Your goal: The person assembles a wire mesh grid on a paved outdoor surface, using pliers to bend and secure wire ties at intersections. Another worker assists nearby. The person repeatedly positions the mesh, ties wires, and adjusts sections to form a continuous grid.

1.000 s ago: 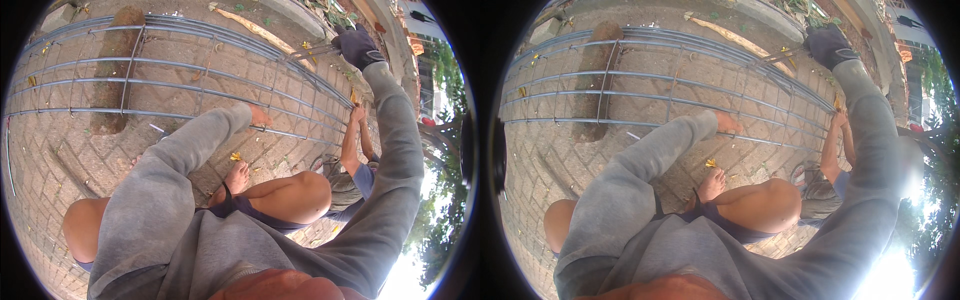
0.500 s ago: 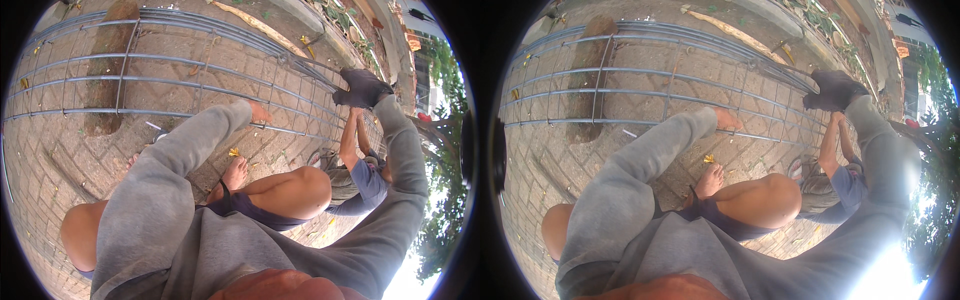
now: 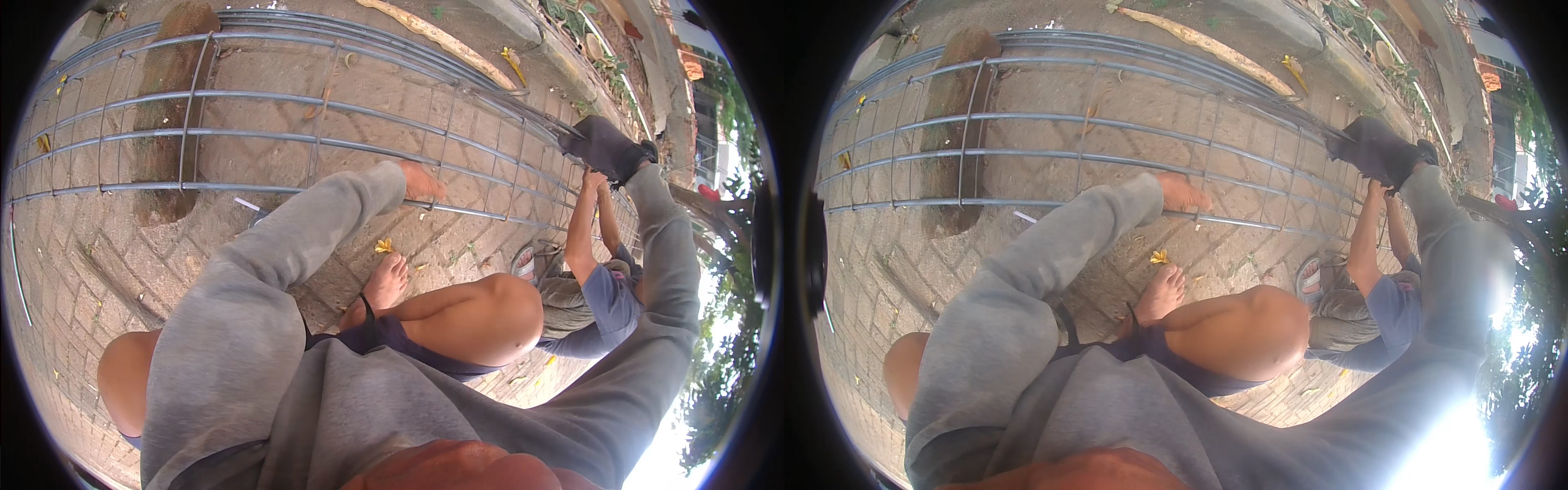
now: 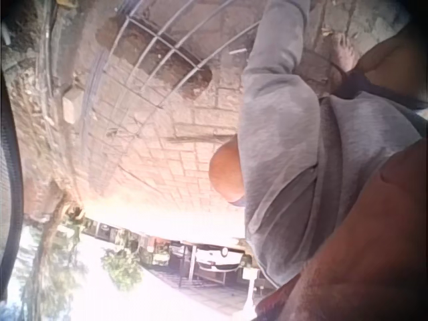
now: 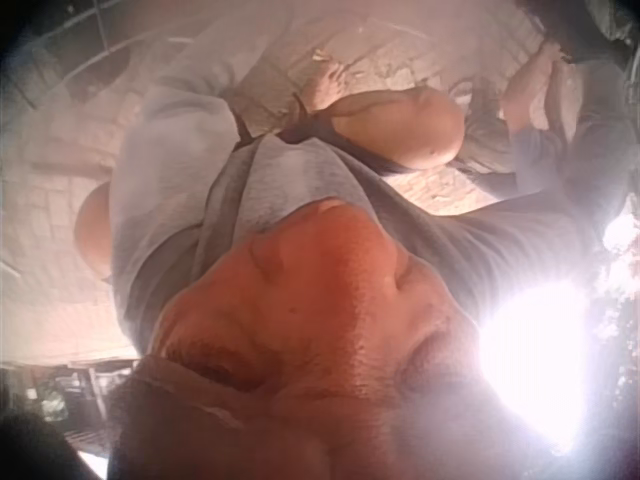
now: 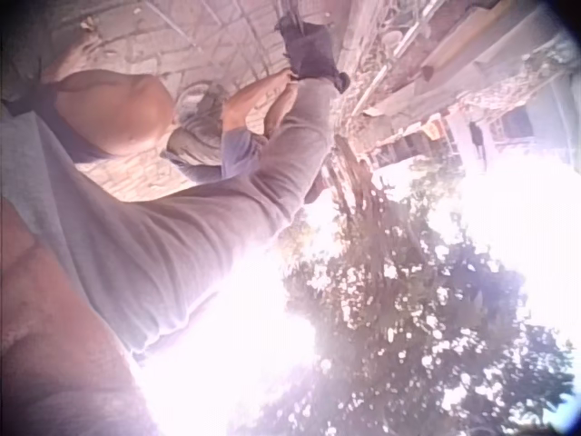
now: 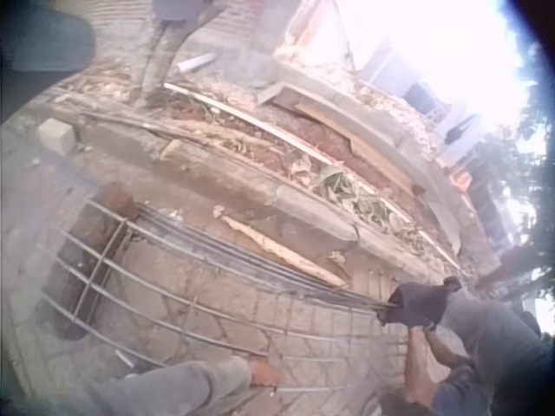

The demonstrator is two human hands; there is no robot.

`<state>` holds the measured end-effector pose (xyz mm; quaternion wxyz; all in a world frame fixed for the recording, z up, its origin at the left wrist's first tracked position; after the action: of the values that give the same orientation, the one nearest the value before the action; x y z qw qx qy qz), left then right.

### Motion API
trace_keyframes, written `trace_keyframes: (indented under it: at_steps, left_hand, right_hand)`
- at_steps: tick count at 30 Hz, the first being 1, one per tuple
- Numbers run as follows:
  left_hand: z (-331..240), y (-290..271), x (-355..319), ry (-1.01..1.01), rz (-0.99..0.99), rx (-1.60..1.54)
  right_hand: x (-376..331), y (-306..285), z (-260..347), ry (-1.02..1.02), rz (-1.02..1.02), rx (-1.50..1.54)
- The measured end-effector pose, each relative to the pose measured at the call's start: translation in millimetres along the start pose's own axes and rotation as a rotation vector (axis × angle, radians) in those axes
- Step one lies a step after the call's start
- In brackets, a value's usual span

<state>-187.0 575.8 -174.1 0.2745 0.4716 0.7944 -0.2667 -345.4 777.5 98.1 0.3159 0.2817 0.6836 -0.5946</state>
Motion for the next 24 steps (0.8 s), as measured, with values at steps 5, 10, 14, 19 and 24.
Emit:
trace_keyframes:
  at_steps: [5, 10, 14, 19, 24]
  left_hand:
    - [-0.1, -0.6, -6.6, -0.036, 0.024, 0.019]
    - [-0.8, -1.4, -14.5, -0.026, -0.033, -0.052]
    - [-2.2, -5.8, -14.2, -0.013, -0.053, 0.011]
    - [-5.9, -1.9, -4.0, 0.082, 0.005, 0.044]
    - [-5.5, 2.3, -3.4, 0.110, 0.105, -0.139]
  right_hand:
    - [12.0, 7.6, -26.5, -0.156, -0.025, 0.158]
    - [19.2, 9.2, -29.7, -0.174, -0.049, 0.131]
    - [17.0, -5.4, -9.2, -0.080, -0.119, -0.116]
    - [-23.5, -20.9, 24.4, -0.430, -0.310, -0.329]
    - [-27.5, -4.7, 39.4, -0.324, -0.250, -0.478]
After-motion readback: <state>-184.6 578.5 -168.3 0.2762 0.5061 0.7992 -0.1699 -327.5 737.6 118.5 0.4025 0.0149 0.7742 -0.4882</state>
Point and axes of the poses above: each hand's wrist, its own x-axis towards the middle knuckle, its own y-axis out of the palm, z = x × y, the point moved 4 cm from there along x, towards the middle knuckle, and after that the axes turned 10 degrees about x, right-handed, at the moved point
